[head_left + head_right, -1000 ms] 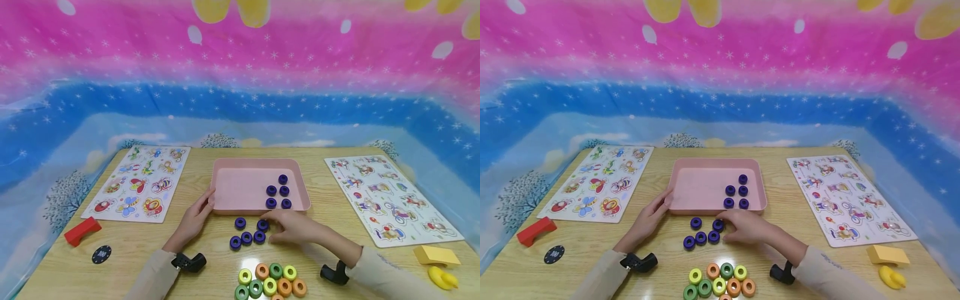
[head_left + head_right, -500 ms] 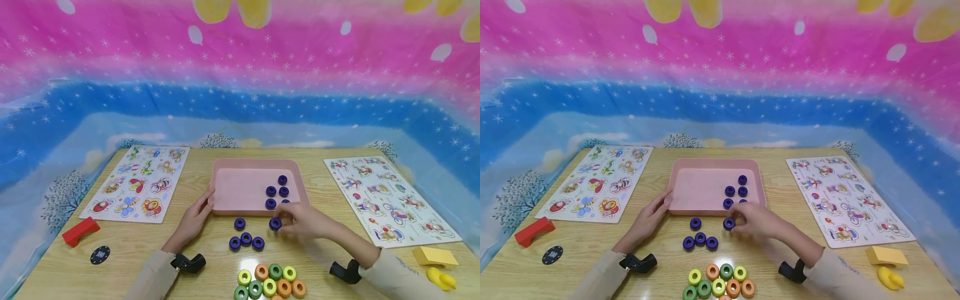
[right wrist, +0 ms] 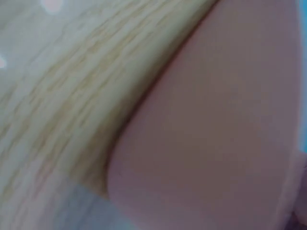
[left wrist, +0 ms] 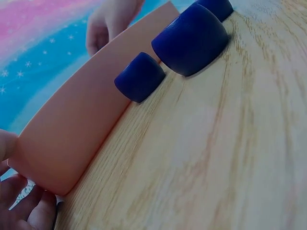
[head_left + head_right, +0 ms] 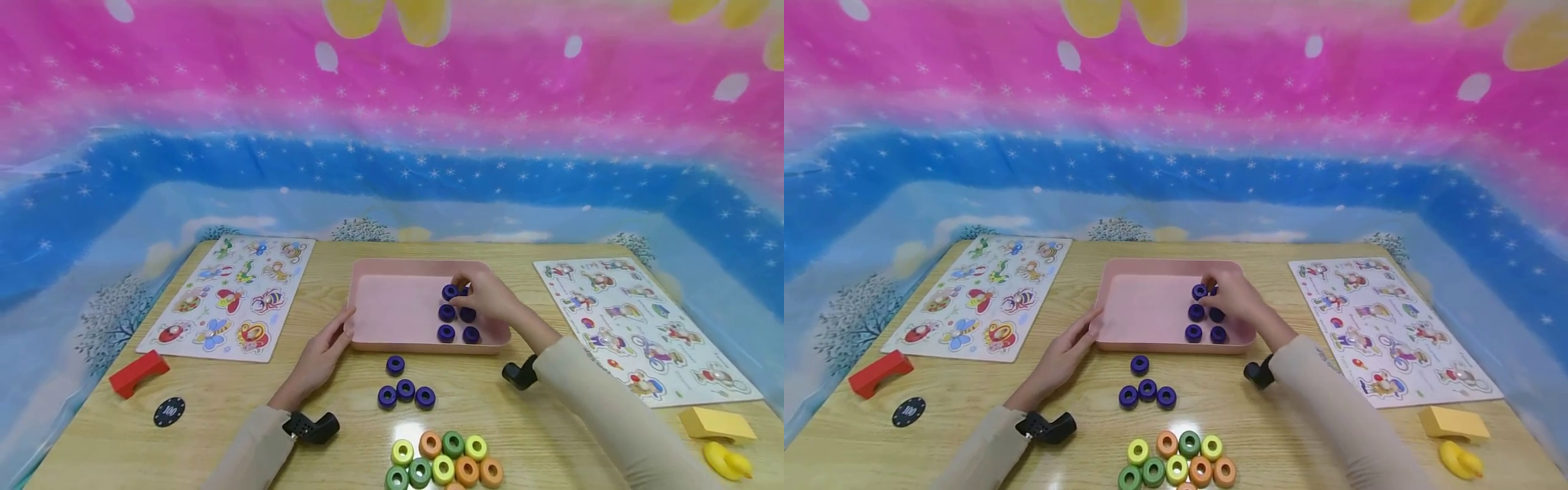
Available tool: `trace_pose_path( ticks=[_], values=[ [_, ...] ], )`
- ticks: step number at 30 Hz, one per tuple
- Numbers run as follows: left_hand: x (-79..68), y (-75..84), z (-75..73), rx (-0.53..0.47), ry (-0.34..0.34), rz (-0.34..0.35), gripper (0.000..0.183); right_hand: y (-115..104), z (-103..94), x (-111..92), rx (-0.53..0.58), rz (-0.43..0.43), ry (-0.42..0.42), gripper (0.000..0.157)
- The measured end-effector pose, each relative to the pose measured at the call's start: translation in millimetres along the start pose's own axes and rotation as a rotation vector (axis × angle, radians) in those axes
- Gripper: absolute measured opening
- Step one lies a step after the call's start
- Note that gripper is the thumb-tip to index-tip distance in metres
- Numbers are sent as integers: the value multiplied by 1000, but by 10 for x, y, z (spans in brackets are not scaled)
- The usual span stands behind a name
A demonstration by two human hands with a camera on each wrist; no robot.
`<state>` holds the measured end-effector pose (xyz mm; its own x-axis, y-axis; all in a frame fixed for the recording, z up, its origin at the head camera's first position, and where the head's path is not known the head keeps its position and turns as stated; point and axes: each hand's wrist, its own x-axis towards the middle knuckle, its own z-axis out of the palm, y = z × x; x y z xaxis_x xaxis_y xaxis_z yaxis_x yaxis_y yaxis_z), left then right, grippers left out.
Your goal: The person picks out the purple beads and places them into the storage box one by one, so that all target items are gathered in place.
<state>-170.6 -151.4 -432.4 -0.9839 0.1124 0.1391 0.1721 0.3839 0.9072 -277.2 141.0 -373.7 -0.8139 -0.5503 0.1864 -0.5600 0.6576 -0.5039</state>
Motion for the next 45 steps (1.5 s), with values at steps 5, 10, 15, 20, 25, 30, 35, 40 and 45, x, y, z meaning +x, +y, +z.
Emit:
trace_pose_path(
  ticks=[5, 10, 15, 20, 25, 30, 35, 40, 45],
  values=[
    [9, -20, 9, 10, 5, -6, 40, 122, 102, 84, -46, 43, -37, 24],
    [30, -34, 21, 16, -5, 9, 39, 141, 95, 75, -60, 21, -57, 30],
    [23, -38, 6, 24, 2, 0, 40, 10, 20, 37, -4, -101, 22, 31],
    [16, -30, 3, 37, 6, -11, 40, -250, -39, -159, 130, -228, -128, 25],
    [12, -18, 2, 27, 10, -5, 40, -519, 32, -386, 153, -265, -403, 28],
    [-9, 77, -7, 13, -2, -6, 40, -687, 189, -506, 145, -294, -547, 32],
    [-76, 292, -22, -13, 5, -14, 39, -701, 359, -552, 103, -352, -573, 33],
    [-53, 228, -19, 4, -2, -19, 39, -677, 388, -571, 103, -378, -560, 29],
    [6, 30, 4, 23, -2, -7, 39, -681, 168, -494, 101, -328, -472, 28]
  ],
)
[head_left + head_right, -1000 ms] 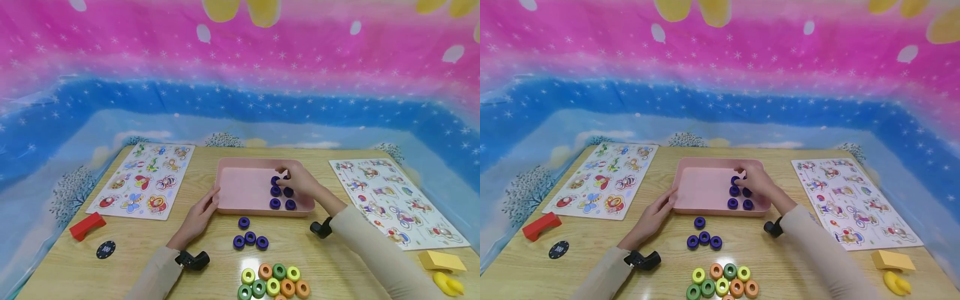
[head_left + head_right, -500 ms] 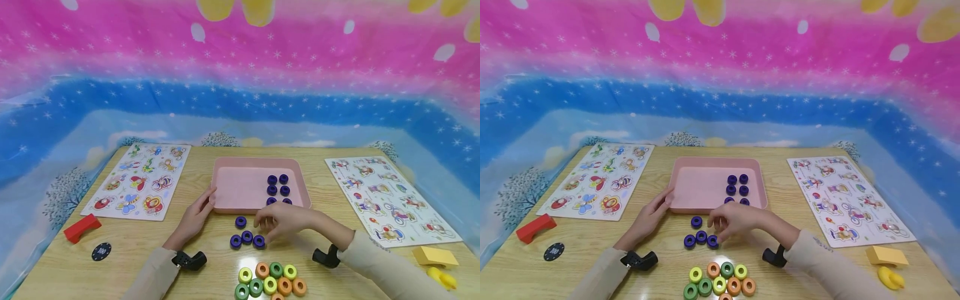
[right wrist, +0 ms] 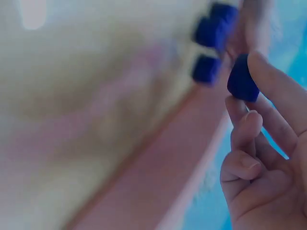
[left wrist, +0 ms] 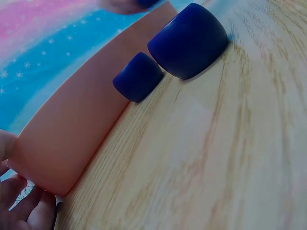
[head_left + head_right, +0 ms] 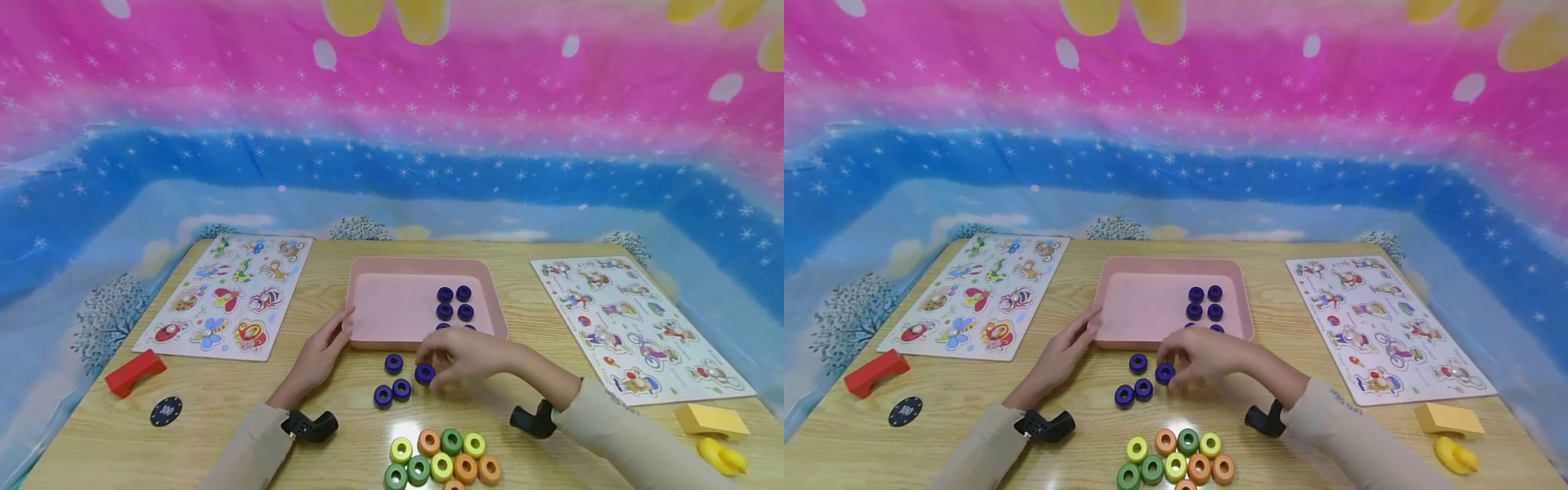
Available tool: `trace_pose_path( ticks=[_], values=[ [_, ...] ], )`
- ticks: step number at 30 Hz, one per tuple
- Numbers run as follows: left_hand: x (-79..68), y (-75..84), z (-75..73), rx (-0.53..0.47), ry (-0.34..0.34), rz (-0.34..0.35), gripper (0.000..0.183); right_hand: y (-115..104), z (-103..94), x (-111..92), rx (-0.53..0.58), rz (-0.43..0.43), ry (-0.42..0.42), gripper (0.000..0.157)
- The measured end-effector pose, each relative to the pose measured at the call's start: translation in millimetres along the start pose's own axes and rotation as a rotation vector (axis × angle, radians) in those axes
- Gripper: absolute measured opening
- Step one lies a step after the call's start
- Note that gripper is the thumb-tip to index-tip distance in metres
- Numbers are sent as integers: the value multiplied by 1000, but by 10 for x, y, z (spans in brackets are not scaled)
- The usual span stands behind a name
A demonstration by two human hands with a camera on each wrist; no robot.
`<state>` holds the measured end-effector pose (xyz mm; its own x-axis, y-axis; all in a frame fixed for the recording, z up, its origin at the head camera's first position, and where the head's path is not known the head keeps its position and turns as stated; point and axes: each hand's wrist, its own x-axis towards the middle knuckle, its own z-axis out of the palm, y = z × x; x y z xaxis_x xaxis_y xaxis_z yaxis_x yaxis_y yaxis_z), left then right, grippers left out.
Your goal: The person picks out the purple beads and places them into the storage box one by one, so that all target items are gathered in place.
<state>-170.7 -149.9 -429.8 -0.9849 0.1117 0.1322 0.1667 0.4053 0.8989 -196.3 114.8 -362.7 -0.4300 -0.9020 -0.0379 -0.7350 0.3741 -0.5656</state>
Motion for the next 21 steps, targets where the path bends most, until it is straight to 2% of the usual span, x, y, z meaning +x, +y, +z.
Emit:
trace_pose_path(
  ticks=[4, 7, 9, 13, 18, 21],
  values=[
    [9, -46, 18, -5, 22, 36, 39, 75, -211, 35, -77, 32, 142, 30],
    [10, -41, 20, -3, 25, 42, 39, 208, -266, 95, -118, 73, 203, 31],
    [11, -27, 17, 0, 19, 32, 40, 308, -250, 145, -127, 101, 203, 32],
    [-15, 65, -1, -9, 6, 8, 39, 448, -171, 223, -121, 165, 147, 33],
    [-81, 249, -22, -36, 17, 8, 38, 475, -113, 268, -155, 152, 117, 33],
    [-77, 232, -32, -27, 12, 8, 38, 451, -127, 264, -165, 156, 131, 36]
  ],
)
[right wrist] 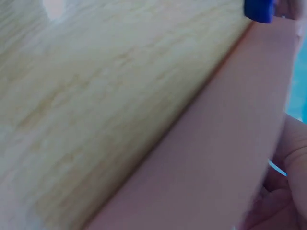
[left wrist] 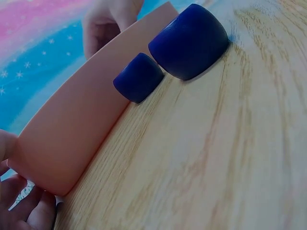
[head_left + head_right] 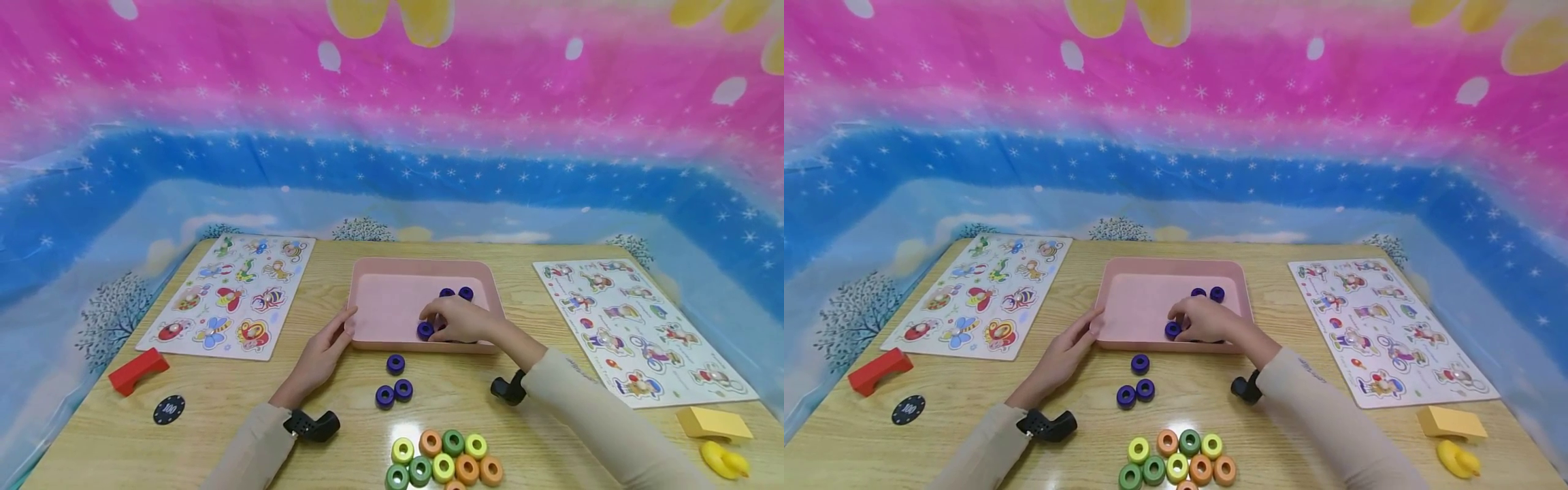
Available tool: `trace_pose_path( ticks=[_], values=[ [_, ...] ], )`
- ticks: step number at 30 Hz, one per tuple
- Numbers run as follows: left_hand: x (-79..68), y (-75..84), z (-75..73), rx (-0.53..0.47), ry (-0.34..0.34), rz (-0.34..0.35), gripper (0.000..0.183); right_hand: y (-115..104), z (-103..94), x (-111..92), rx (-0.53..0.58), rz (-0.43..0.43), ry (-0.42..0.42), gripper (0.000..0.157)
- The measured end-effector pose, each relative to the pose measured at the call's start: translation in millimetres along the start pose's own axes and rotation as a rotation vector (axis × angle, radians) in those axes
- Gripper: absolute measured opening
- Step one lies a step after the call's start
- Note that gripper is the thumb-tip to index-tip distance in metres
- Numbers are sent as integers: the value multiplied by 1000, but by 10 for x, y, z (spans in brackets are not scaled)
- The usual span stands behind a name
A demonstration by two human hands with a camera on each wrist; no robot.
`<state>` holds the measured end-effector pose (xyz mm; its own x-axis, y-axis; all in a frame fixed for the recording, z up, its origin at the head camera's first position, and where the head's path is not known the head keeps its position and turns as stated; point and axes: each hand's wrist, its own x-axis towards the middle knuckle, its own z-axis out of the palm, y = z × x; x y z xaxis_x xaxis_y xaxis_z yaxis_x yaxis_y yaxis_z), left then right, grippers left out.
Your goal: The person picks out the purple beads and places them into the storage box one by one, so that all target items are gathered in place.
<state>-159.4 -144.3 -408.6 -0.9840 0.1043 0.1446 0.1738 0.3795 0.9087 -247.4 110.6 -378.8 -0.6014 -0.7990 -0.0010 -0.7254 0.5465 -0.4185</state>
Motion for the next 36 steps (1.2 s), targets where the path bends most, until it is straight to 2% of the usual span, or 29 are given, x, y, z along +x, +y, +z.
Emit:
trace_pose_path(
  ticks=[4, 8, 13, 15, 19, 22, 26, 30, 33, 36],
  values=[
    [50, -155, -4, 12, -16, 2, 39, -71, -74, -33, 40, -3, 51, 38],
    [71, -257, -3, 20, -9, 21, 40, -223, -132, -91, 117, -79, 68, 31],
    [61, -259, -4, 34, 7, 28, 39, -416, -65, -138, 178, -181, -43, 28],
    [61, -253, -1, 39, 9, 27, 39, -476, 4, -136, 187, -183, -108, 29],
    [68, -254, 15, 36, 2, 30, 39, -555, 155, -128, 153, -182, -205, 33],
    [68, -232, 18, 32, -11, 21, 39, -585, 240, -127, 75, -203, -222, 36],
    [33, -96, 6, 13, -15, 6, 38, -605, 286, -147, -21, -217, -201, 32],
    [-18, 55, -1, 6, -5, 2, 37, -591, 204, -200, 13, -191, -182, 28],
    [-19, 51, 0, 5, -3, 6, 37, -541, 50, -234, 46, -148, -113, 29],
    [22, -71, 8, 14, -9, 12, 38, -431, -113, -235, 33, -96, 12, 30]
  ],
)
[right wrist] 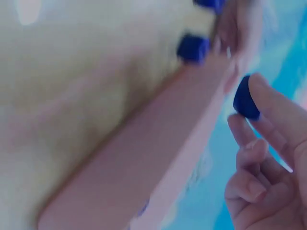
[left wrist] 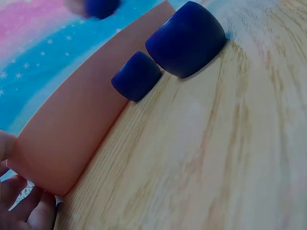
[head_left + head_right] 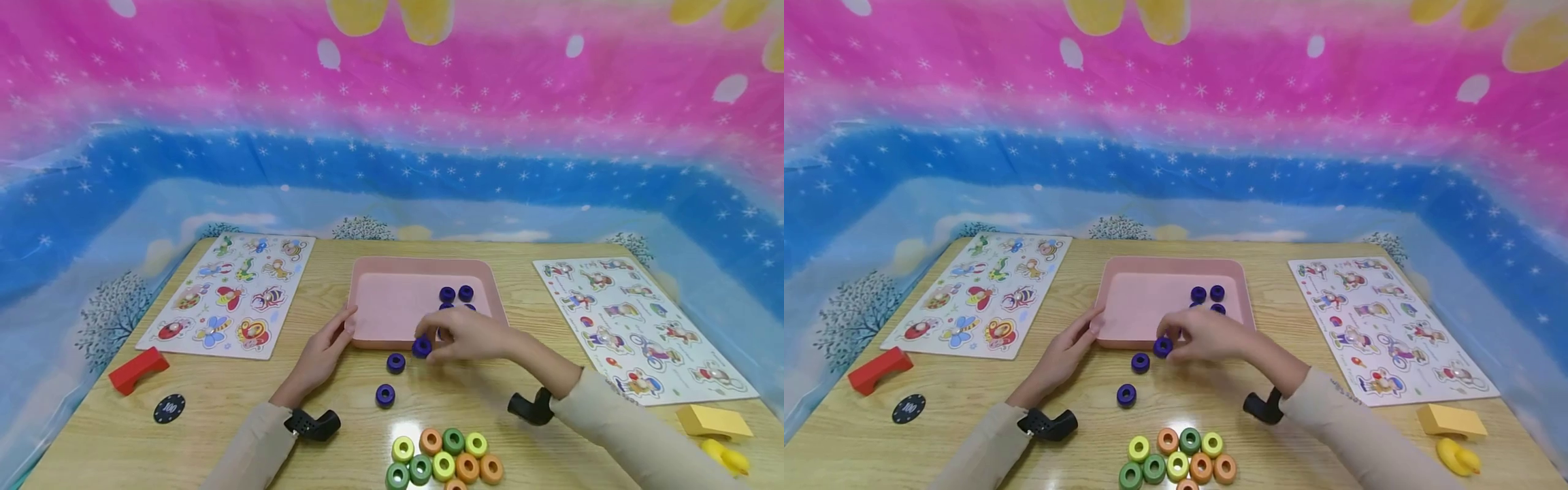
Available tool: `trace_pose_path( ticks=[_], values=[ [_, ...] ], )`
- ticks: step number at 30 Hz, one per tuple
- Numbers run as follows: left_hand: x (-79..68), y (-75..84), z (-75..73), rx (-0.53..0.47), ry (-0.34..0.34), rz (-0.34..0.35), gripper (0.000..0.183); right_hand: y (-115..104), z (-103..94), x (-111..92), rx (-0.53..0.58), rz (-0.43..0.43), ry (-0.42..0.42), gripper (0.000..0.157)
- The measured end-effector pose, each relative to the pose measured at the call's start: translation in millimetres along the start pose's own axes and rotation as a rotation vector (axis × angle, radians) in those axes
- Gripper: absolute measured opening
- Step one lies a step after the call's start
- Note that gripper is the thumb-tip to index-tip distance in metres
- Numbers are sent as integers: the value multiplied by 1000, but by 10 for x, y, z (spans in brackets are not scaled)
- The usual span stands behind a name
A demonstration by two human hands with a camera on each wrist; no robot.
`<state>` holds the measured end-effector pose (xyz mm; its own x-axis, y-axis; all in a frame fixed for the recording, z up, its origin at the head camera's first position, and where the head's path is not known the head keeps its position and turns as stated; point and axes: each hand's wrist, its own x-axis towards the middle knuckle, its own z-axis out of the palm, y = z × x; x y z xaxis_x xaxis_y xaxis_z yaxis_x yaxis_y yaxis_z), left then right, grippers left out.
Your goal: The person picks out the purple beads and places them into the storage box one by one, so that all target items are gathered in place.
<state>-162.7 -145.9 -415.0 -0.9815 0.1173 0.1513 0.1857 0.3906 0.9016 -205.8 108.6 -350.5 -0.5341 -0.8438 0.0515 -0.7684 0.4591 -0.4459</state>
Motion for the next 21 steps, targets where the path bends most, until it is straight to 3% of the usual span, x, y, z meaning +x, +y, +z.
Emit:
trace_pose_path(
  ticks=[3, 6, 13, 17, 21],
  values=[
    [46, -131, 16, 20, -4, 1, 39, 166, -108, 45, -29, 37, 128, 29],
    [65, -205, 30, 31, 0, -2, 39, 348, -125, 136, -69, 96, 195, 29],
    [66, -230, 37, 19, 6, 23, 38, 624, 6, 315, -59, 287, 113, 30],
    [67, -225, 35, 19, 9, 27, 37, 666, 41, 349, -63, 300, 79, 34],
    [68, -224, 21, 31, 10, 16, 38, 620, 13, 339, -103, 278, 111, 38]
  ],
)
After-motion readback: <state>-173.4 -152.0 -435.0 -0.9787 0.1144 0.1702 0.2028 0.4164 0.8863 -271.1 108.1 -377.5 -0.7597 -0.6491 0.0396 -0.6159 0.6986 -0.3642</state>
